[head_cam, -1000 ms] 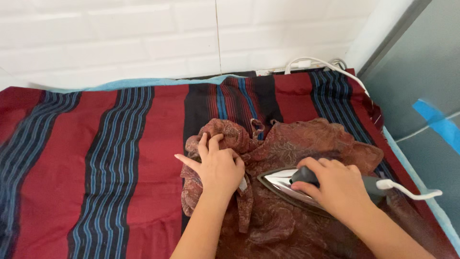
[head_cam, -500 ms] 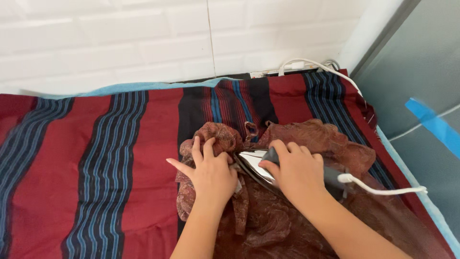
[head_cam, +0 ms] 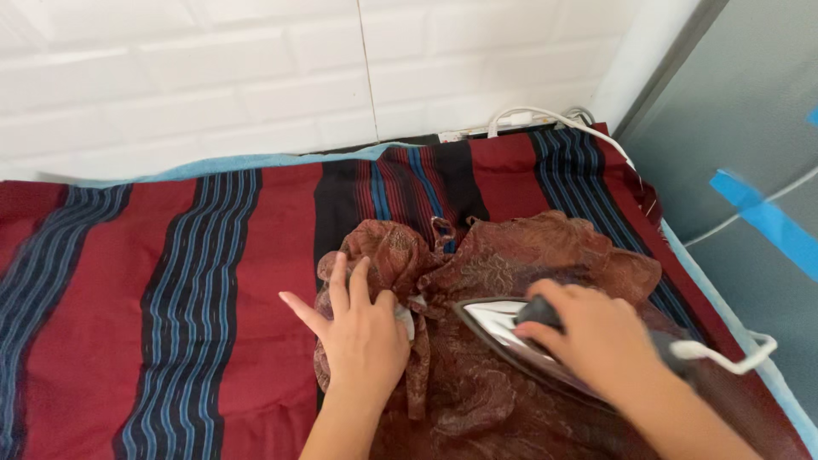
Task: The person irons a brown patterned garment on a striped bedsheet. They repeatedly smooth the fabric with their hands and move the iron back and forth over different sections of the clothing, adjusting the garment's position as needed.
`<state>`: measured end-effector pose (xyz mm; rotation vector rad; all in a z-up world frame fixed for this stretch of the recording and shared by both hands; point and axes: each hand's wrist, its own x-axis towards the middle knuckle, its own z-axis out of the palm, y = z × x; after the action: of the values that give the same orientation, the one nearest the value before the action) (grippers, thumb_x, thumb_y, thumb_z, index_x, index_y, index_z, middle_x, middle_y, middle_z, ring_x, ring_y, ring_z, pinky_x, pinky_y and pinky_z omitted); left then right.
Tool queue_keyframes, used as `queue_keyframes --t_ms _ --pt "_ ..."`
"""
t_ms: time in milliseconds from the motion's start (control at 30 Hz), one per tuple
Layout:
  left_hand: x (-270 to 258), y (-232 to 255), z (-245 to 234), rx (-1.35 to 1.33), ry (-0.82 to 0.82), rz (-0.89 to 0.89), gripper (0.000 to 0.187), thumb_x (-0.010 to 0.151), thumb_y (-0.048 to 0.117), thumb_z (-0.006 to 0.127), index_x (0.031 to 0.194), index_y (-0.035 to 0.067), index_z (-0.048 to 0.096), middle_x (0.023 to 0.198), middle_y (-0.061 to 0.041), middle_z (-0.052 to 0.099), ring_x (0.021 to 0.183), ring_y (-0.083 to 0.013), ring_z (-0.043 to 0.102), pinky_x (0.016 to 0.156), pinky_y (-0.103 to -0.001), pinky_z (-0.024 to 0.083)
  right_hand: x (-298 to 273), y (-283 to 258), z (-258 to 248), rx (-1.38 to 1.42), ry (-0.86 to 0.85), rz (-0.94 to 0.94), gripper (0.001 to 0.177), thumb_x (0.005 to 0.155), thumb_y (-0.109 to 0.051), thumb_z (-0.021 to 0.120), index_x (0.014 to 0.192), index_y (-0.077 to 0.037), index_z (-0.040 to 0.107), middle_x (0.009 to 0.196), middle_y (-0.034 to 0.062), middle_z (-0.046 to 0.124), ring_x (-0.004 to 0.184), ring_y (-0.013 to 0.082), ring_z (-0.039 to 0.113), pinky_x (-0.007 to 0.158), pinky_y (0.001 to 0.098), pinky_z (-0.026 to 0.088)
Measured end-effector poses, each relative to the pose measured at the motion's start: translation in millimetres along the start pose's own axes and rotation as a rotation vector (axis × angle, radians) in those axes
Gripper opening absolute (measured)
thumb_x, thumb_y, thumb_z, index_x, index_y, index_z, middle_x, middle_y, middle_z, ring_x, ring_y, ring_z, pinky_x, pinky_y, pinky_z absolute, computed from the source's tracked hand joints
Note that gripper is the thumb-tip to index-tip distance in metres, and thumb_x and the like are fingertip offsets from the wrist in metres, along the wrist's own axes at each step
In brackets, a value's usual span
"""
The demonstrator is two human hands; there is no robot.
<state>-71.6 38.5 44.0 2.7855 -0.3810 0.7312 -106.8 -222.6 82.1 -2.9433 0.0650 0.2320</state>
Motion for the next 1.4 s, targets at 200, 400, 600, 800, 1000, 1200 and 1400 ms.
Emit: queue_keyframes --t_ms 200,400,600,800,1000,1200,1400 --pt "-34.6 9.1 20.4 -0.472 -0.231 0.002 0.04 0.091 0.015 0.062 0.131 0.01 0.065 0.136 -0.011 0.059 0.131 -0.0316 0.05 0.114 -0.046 0.037 -28.1 28.5 -30.8 0.019 -0.055 0.347 0.046 0.079 -0.063 0.072 0.112 -0.031 0.064 0.086 0.0031 0.077 0.082 0.0239 0.077 0.076 0.0403 0.059" --pt "-43.2 40.0 46.8 -0.233 -0.336 0.298 0.07 0.089 0.044 0.063 0.144 0.002 0.05 0.153 -0.023 0.041 0.146 -0.0403 0.028 0.117 -0.06 0.015 -33.5 23.1 -17.3 0.059 0.051 0.241 0.049 0.078 -0.064 0.074 0.108 -0.026 0.065 0.084 0.0031 0.074 0.082 0.0256 0.074 0.073 0.0421 0.057" --pt "-64.2 18.5 38.0 -0.21 -0.422 0.325 0.079 0.09 0.053 0.059 0.148 0.002 0.041 0.158 -0.023 0.037 0.15 -0.0426 0.022 0.115 -0.06 0.012 -40.0 37.5 -21.2 0.054 -0.119 0.344 0.046 0.081 -0.065 0.068 0.107 -0.027 0.064 0.08 0.0043 0.078 0.086 0.023 0.077 0.079 0.0415 0.058" --pt "-65.4 31.1 41.4 -0.252 -0.371 0.348 0.074 0.096 0.048 0.059 0.15 0.0 0.041 0.153 -0.023 0.039 0.151 -0.0387 0.024 0.118 -0.062 0.011 -48.2 80.3 -31.6 -0.016 0.016 0.503 0.053 0.084 -0.063 0.066 0.114 -0.019 0.062 0.091 0.0114 0.08 0.093 0.0315 0.076 0.081 0.045 0.059" --pt "-56.5 77.6 56.4 -0.294 -0.357 0.384 0.086 0.092 0.053 0.058 0.152 -0.003 0.034 0.163 -0.023 0.028 0.153 -0.0395 0.017 0.119 -0.063 0.007 -25.3 65.0 -36.6 0.029 0.126 0.346 0.053 0.082 -0.059 0.067 0.117 -0.019 0.062 0.095 0.0124 0.077 0.094 0.0319 0.075 0.082 0.0456 0.057" --pt "-36.2 87.2 38.1 -0.15 -0.92 0.16 0.094 0.093 0.071 0.045 0.163 0.014 0.017 0.169 -0.018 0.011 0.156 -0.0399 0.004 0.119 -0.063 -0.002 38.8 24.4 -6.7 -0.041 0.13 0.089 0.047 0.089 -0.051 0.067 0.111 -0.011 0.054 0.097 0.0123 0.073 0.095 0.0326 0.072 0.078 0.0495 0.057" --pt "-10.8 89.7 21.5 -0.069 -1.108 0.177 0.088 0.097 0.068 0.047 0.162 0.015 0.021 0.166 -0.02 0.018 0.153 -0.0445 0.013 0.121 -0.066 0.002 65.6 62.3 -9.3 0.021 0.128 0.343 0.059 0.09 -0.049 0.068 0.132 -0.012 0.052 0.097 0.0167 0.073 0.094 0.0348 0.073 0.08 0.0505 0.057"
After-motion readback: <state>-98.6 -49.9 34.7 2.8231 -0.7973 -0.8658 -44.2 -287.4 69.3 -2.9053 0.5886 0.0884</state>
